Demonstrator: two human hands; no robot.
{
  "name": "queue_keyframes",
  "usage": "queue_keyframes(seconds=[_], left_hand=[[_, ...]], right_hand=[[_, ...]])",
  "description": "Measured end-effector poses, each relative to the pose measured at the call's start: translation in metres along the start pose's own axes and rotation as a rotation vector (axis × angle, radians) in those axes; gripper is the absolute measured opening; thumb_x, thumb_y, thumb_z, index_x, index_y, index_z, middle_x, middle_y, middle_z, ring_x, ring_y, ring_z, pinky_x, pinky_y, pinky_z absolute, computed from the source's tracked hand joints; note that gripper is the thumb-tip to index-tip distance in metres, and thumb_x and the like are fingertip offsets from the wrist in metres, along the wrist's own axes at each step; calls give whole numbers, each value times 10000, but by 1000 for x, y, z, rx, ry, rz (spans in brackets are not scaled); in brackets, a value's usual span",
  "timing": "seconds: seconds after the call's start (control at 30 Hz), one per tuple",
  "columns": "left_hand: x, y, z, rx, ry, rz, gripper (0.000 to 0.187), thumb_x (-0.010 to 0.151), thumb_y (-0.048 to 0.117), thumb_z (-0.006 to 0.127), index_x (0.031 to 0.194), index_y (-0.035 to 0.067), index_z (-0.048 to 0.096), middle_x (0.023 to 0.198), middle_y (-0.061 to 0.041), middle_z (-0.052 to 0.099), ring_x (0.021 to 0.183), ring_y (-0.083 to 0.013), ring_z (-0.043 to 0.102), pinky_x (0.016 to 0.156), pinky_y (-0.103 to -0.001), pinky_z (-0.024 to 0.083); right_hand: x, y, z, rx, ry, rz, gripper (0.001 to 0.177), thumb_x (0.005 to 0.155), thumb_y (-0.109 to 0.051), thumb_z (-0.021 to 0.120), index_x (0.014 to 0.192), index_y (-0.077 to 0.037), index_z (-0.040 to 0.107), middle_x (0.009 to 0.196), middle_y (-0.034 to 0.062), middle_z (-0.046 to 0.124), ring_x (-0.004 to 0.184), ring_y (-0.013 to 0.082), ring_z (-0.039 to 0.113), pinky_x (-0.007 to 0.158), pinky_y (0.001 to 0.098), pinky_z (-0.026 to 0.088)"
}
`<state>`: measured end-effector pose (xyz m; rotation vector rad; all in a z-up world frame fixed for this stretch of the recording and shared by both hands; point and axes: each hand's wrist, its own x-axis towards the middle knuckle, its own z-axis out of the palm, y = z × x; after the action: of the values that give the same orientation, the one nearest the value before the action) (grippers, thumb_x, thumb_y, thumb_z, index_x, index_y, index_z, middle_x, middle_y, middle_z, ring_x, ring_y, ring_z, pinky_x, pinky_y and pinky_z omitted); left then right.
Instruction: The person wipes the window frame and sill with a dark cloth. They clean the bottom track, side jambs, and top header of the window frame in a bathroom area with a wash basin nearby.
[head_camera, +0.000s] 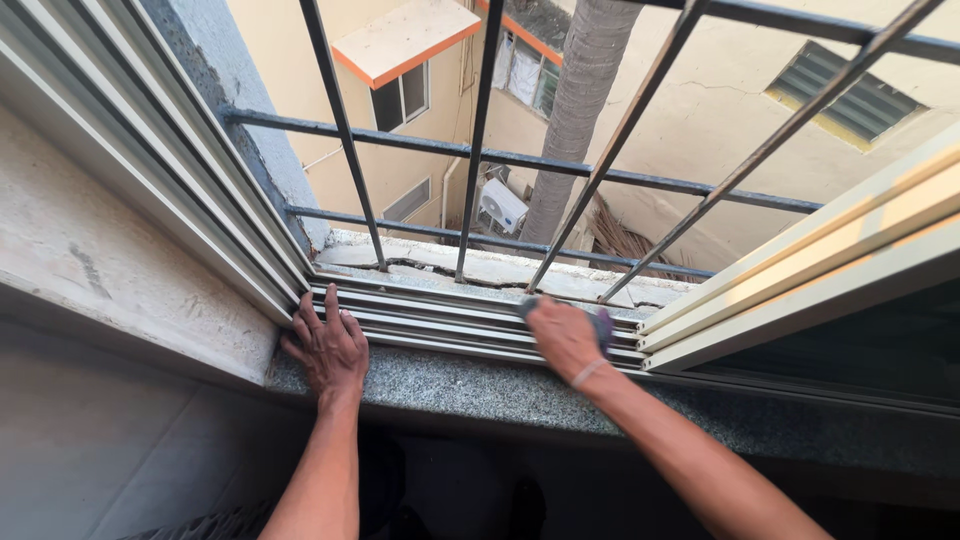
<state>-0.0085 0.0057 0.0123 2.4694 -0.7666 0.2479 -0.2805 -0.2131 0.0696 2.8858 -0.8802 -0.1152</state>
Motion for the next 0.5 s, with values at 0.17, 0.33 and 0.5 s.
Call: queue_keyframes(seconds=[0.17, 0.33, 0.5], left_hand=[[-2, -2, -1, 4, -1, 8, 529, 1046, 334, 357, 1564, 242, 413, 1583, -151, 341, 1472, -359, 317, 1148, -738, 208], [-6, -1, -6, 21, -2, 16, 540, 1026, 360, 391, 1552, 236, 423, 1584, -141, 343, 1457, -362, 332, 1129, -737, 219], [-3, 0, -6, 45, -7, 12, 544, 1037, 342, 402, 1559, 194, 432, 1578, -168, 346, 1446, -382, 342, 1137, -729, 233]], right_hand=[[-43, 70, 5, -19, 23, 106, 154, 849, -103, 635, 795, -31, 760, 939, 187, 713, 803, 354, 750, 664, 460, 615], [-22, 70, 16, -50, -27, 237, 167, 870, -105, 622, 825, -56, 776, 915, 183, 758, 863, 351, 760, 725, 455, 620], [5, 40, 5, 54, -9, 425, 138, 854, -102, 652, 874, -64, 783, 916, 188, 765, 875, 349, 770, 757, 449, 626]])
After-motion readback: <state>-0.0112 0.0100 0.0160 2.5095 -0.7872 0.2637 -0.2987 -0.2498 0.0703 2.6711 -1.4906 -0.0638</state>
